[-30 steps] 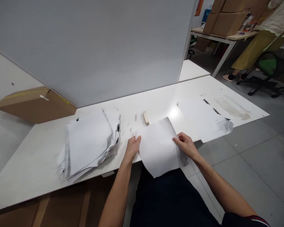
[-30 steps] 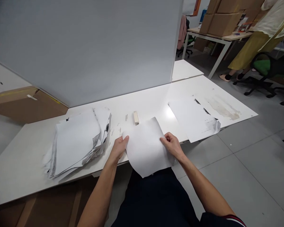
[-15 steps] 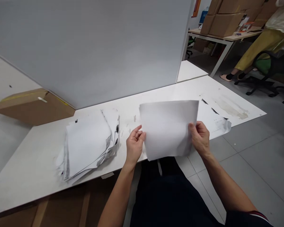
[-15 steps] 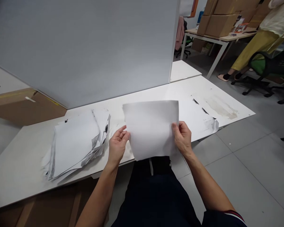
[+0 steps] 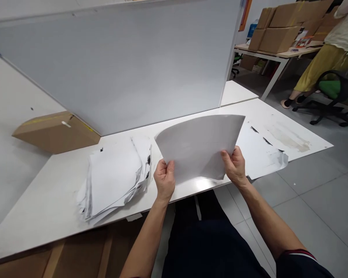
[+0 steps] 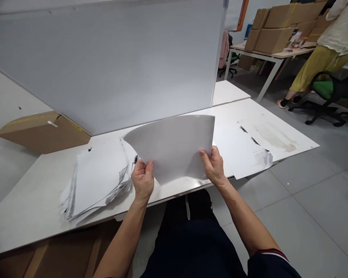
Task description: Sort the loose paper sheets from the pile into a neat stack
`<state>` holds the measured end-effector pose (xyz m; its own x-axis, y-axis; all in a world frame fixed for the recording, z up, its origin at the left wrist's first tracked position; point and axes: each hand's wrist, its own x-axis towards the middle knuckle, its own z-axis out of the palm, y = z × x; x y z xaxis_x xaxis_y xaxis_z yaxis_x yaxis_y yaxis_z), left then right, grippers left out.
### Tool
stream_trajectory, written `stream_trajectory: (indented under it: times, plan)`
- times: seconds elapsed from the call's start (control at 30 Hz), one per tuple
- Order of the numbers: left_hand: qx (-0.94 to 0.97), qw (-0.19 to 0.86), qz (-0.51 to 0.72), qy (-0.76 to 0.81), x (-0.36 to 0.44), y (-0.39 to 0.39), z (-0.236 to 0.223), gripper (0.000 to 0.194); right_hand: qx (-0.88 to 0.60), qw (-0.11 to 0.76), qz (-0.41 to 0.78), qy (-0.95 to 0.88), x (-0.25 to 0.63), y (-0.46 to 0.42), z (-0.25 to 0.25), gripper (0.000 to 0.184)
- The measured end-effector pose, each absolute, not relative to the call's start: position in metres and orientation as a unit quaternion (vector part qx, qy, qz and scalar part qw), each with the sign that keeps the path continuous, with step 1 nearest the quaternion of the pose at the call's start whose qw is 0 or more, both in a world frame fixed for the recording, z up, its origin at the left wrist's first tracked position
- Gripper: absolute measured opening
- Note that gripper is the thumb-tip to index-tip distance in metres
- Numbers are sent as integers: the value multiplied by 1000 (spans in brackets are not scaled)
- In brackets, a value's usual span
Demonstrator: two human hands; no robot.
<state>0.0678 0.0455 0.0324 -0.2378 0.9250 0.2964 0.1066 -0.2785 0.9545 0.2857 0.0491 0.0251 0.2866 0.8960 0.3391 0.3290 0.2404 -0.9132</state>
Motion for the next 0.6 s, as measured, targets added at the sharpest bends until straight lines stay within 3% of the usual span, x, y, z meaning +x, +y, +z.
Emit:
stream_trajectory:
  times: [0.3,0.4,0.5,0.6]
  plan:
    - [456,470,576,489,70,38,45,30,-635,484,231,-556,298,38,55,26]
    - [434,517,552,490,65,26,43,46,-627,467,319,-536,309,32,52,26]
    - [436,543,487,527,61,16,25,68,-614,389,466,-504,320,24,35,24]
    - [498,479,408,596,58,14,-3,68,-610,317,561,-461,325,14,16,25]
